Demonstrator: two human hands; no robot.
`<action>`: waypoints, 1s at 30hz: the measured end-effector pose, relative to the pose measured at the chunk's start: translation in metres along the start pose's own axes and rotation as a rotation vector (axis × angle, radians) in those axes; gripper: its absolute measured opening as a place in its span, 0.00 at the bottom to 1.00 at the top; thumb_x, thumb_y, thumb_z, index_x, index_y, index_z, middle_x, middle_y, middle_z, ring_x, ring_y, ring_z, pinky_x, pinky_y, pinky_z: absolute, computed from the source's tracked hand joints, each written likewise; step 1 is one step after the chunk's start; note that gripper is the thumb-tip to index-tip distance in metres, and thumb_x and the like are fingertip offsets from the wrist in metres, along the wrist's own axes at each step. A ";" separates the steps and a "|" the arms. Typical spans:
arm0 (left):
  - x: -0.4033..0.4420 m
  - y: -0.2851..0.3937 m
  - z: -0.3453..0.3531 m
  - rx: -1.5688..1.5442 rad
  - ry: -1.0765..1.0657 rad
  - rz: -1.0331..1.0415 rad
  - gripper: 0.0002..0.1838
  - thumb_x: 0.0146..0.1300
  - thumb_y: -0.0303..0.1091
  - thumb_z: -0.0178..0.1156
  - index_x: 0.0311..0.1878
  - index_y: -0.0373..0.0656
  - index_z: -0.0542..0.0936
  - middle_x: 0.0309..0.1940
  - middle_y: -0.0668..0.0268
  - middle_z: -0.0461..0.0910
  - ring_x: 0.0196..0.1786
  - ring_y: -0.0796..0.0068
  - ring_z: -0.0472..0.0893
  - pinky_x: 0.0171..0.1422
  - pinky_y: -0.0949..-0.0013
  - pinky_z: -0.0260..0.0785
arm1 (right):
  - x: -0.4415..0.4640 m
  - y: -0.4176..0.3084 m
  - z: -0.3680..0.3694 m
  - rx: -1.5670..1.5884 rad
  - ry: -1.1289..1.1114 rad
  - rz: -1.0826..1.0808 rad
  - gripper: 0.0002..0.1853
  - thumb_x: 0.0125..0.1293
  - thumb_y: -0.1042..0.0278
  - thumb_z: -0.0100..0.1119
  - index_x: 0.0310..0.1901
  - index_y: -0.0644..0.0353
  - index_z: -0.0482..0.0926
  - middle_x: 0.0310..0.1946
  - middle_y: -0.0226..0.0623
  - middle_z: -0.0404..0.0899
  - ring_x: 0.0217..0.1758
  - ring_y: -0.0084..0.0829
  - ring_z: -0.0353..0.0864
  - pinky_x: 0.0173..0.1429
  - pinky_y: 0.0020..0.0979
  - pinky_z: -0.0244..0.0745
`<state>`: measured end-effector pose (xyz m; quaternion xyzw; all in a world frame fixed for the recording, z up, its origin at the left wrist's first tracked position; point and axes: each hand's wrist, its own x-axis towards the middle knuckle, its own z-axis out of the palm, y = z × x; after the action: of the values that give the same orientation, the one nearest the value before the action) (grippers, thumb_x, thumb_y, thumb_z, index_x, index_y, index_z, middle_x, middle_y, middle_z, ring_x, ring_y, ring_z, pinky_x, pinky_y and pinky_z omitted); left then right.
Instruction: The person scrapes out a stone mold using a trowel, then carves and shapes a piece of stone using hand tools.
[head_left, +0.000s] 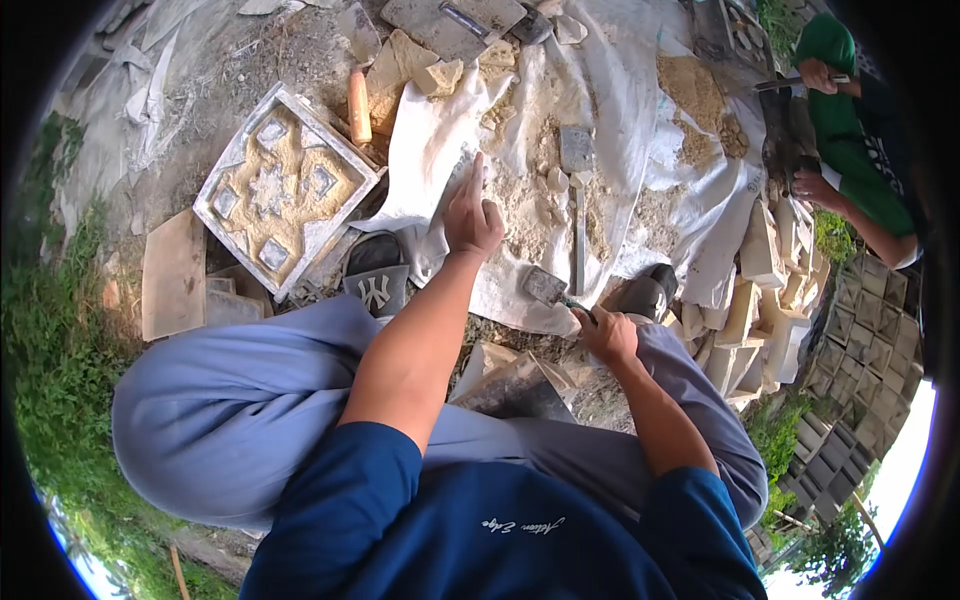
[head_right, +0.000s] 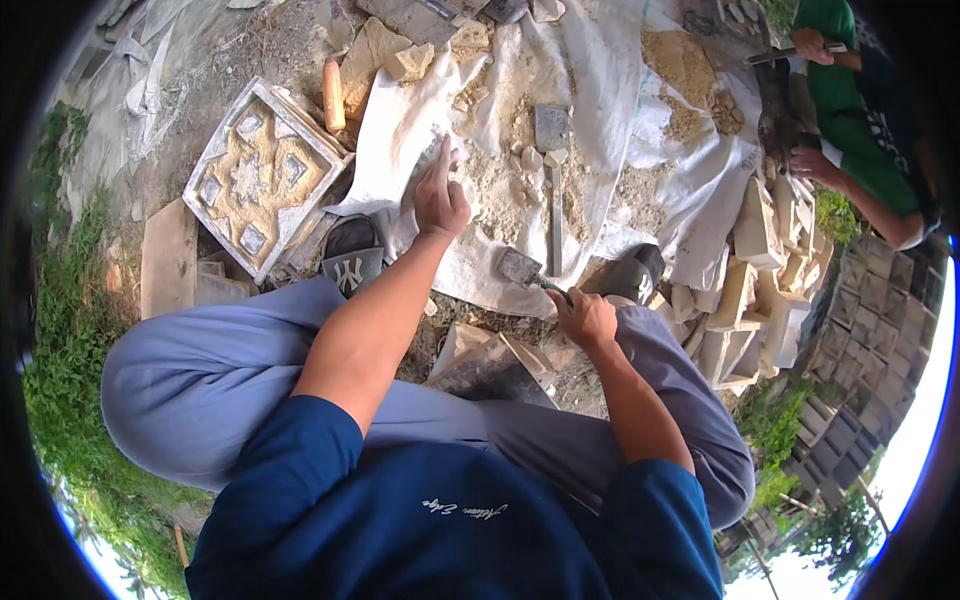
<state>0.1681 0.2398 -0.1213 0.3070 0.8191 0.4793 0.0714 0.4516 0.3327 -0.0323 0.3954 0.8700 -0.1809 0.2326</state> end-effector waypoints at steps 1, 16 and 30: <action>0.000 0.000 0.000 -0.003 0.005 0.002 0.38 0.54 0.28 0.46 0.74 0.40 0.63 0.60 0.44 0.76 0.59 0.45 0.77 0.66 0.55 0.69 | 0.003 -0.004 -0.002 -0.017 0.036 0.006 0.31 0.68 0.34 0.52 0.30 0.58 0.83 0.24 0.54 0.82 0.31 0.58 0.83 0.36 0.52 0.76; 0.001 0.003 -0.002 0.022 0.005 0.011 0.37 0.54 0.27 0.44 0.73 0.38 0.65 0.57 0.43 0.78 0.59 0.48 0.79 0.66 0.56 0.70 | 0.041 -0.056 -0.013 0.361 0.270 0.036 0.27 0.75 0.45 0.47 0.29 0.63 0.75 0.22 0.59 0.78 0.32 0.64 0.79 0.38 0.57 0.71; -0.001 0.002 0.000 0.011 0.000 -0.003 0.38 0.53 0.27 0.45 0.74 0.40 0.64 0.58 0.42 0.77 0.59 0.45 0.78 0.66 0.55 0.69 | 0.030 -0.066 0.019 0.477 0.198 0.201 0.31 0.76 0.42 0.43 0.32 0.64 0.82 0.30 0.65 0.80 0.40 0.66 0.79 0.47 0.58 0.73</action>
<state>0.1698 0.2401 -0.1193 0.3061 0.8222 0.4747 0.0703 0.3886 0.3006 -0.0554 0.5393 0.7777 -0.3168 0.0636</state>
